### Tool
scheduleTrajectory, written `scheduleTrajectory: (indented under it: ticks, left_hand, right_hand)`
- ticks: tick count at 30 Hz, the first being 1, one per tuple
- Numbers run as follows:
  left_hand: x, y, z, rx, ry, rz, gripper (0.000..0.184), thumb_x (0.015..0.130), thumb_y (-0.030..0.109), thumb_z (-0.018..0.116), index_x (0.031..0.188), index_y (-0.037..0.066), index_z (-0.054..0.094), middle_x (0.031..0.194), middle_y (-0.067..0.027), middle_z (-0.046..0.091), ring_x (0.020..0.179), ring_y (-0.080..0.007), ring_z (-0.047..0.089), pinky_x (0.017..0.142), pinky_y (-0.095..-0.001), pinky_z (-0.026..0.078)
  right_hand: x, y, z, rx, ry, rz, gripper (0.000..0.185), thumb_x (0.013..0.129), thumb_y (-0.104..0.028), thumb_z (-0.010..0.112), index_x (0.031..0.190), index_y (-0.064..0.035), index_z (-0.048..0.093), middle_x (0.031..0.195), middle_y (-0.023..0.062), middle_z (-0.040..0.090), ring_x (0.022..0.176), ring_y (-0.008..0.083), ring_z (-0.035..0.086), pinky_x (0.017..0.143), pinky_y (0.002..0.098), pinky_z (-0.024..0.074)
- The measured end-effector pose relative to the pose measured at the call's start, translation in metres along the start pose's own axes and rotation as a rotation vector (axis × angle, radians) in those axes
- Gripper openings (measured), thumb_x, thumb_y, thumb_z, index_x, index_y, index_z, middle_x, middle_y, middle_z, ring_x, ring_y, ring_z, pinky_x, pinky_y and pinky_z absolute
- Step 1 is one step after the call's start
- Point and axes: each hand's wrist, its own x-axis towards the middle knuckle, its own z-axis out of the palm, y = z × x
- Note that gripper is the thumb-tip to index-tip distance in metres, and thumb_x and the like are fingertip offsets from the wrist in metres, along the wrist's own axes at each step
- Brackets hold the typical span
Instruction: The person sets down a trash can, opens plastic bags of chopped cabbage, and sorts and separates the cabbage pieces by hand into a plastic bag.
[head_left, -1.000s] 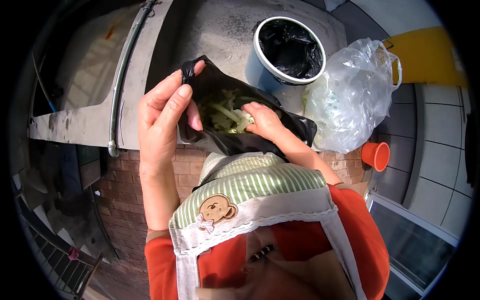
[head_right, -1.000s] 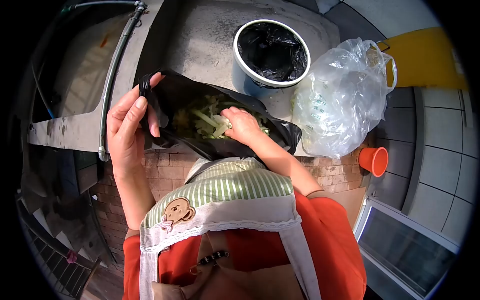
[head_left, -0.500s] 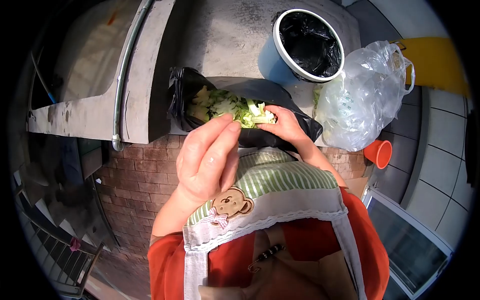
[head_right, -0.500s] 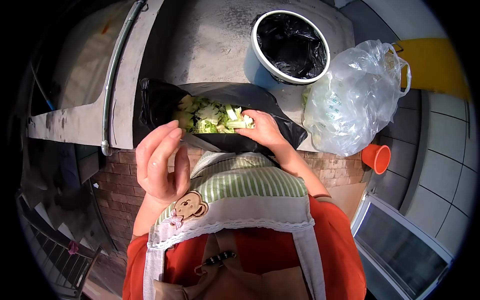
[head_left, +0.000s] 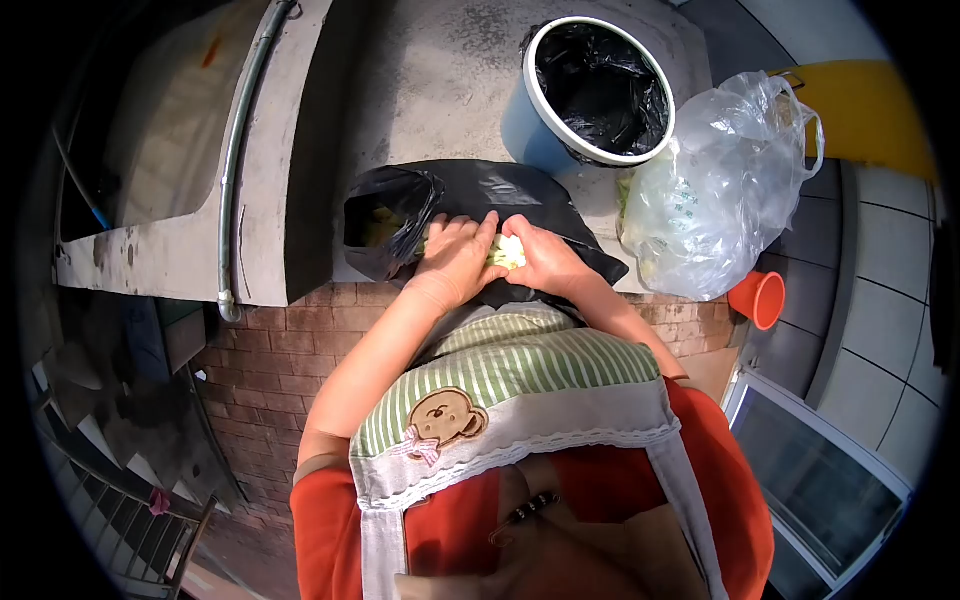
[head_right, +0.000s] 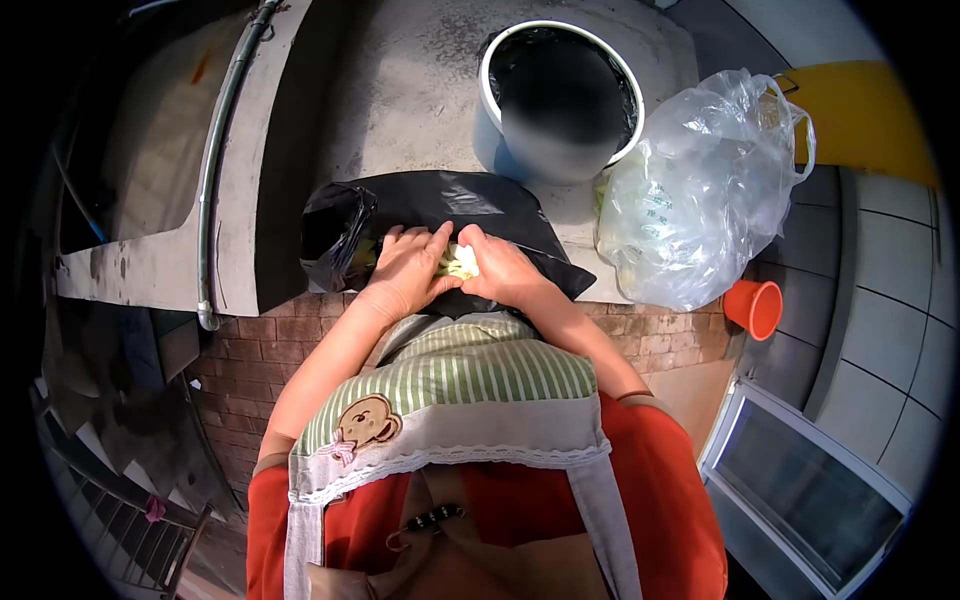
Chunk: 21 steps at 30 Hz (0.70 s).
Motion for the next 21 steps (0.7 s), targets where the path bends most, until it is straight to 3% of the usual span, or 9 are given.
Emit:
scheduleTrajectory:
  ticks: [3,6,7,9,10,14,17,18,21]
  left_hand:
    - [-0.002,0.0,0.003,-0.016,0.22,0.075,0.052,0.079,0.031,0.073,0.118,0.005,0.052,0.119,-0.015,0.055,0.112,-0.0339,0.053,0.098,-0.0465,0.04]
    - [-0.006,0.0,-0.009,-0.101,0.128,-0.156,0.03,0.082,0.02,0.069,0.101,0.003,0.054,0.098,-0.018,0.052,0.092,-0.0374,0.058,0.074,-0.0432,0.05]
    - [-0.007,-0.016,0.01,-0.145,0.219,-0.052,0.022,0.084,0.018,0.065,0.096,0.001,0.057,0.096,-0.021,0.056,0.088,-0.0383,0.06,0.073,-0.046,0.05]
    - [-0.014,-0.022,0.016,-0.049,0.024,-0.075,0.018,0.087,0.018,0.061,0.091,0.0,0.061,0.094,-0.0247,0.06,0.087,-0.0379,0.062,0.072,-0.0475,0.05]
    - [-0.009,-0.02,0.015,-0.055,-0.367,-0.263,0.022,0.088,0.02,0.058,0.089,0.0,0.065,0.093,-0.0263,0.064,0.087,-0.0381,0.063,0.076,-0.0462,0.051]
    - [-0.003,-0.023,0.02,-0.038,-0.684,-0.354,0.05,0.086,0.024,0.063,0.128,0.0,0.053,0.114,-0.0256,0.061,0.107,-0.0391,0.059,0.093,-0.0409,0.049]
    - [-0.001,-0.024,0.01,-0.284,0.026,-0.187,0.106,0.072,0.029,0.079,0.151,0.006,0.012,0.142,-0.0262,0.039,0.13,-0.0398,0.039,0.108,-0.0412,0.035]
    - [0.003,-0.023,0.009,-0.159,0.296,-0.039,0.102,0.071,0.028,0.08,0.149,0.005,0.019,0.14,-0.0251,0.042,0.131,-0.0398,0.039,0.108,-0.0426,0.035]
    - [0.015,-0.019,-0.001,-0.173,0.275,0.078,0.085,0.071,0.035,0.078,0.138,0.001,0.037,0.13,-0.0249,0.049,0.123,-0.0369,0.048,0.105,-0.0426,0.038]
  right_hand:
    - [-0.002,-0.001,-0.014,-0.014,-0.139,0.066,0.08,0.071,-0.02,0.075,0.138,-0.004,0.035,0.119,0.0239,0.058,0.112,0.0399,0.055,0.093,0.0438,0.0452]
    - [0.003,0.014,-0.018,-0.135,0.137,0.138,0.097,0.073,-0.022,0.074,0.15,-0.0041,0.018,0.135,0.0244,0.048,0.122,0.0364,0.05,0.1,0.0408,0.0421]
    - [0.006,0.021,-0.02,-0.082,0.26,0.164,0.094,0.074,-0.024,0.074,0.149,-0.0043,0.021,0.133,0.0256,0.049,0.12,0.0378,0.051,0.099,0.0414,0.0427]
    - [0.014,0.026,-0.024,0.001,0.445,0.203,0.09,0.075,-0.025,0.074,0.147,-0.004,0.024,0.128,0.0267,0.053,0.115,0.0398,0.054,0.096,0.043,0.0446]
    - [0.016,0.021,-0.027,0.004,0.483,0.247,0.083,0.076,-0.026,0.074,0.143,-0.0031,0.029,0.123,0.0265,0.056,0.108,0.0414,0.058,0.093,0.0445,0.0461]
    - [0.013,0.006,-0.029,0.114,0.374,0.179,0.059,0.077,-0.028,0.073,0.124,-0.0069,0.043,0.097,0.0218,0.066,0.095,0.0401,0.063,0.082,0.0448,0.0478]
    - [0.007,0.002,-0.019,0.098,0.192,0.093,0.054,0.077,-0.02,0.074,0.122,-0.0091,0.047,0.099,0.0195,0.065,0.095,0.0365,0.063,0.081,0.0409,0.0475]
    - [0.006,0.0,-0.014,0.047,0.178,0.111,0.055,0.076,-0.019,0.074,0.123,-0.0102,0.046,0.1,0.0197,0.065,0.096,0.037,0.062,0.081,0.0413,0.0475]
    - [0.004,-0.006,-0.005,-0.01,0.15,0.108,0.059,0.074,-0.018,0.074,0.126,-0.0136,0.046,0.105,0.0202,0.064,0.1,0.0382,0.06,0.083,0.0431,0.0474]
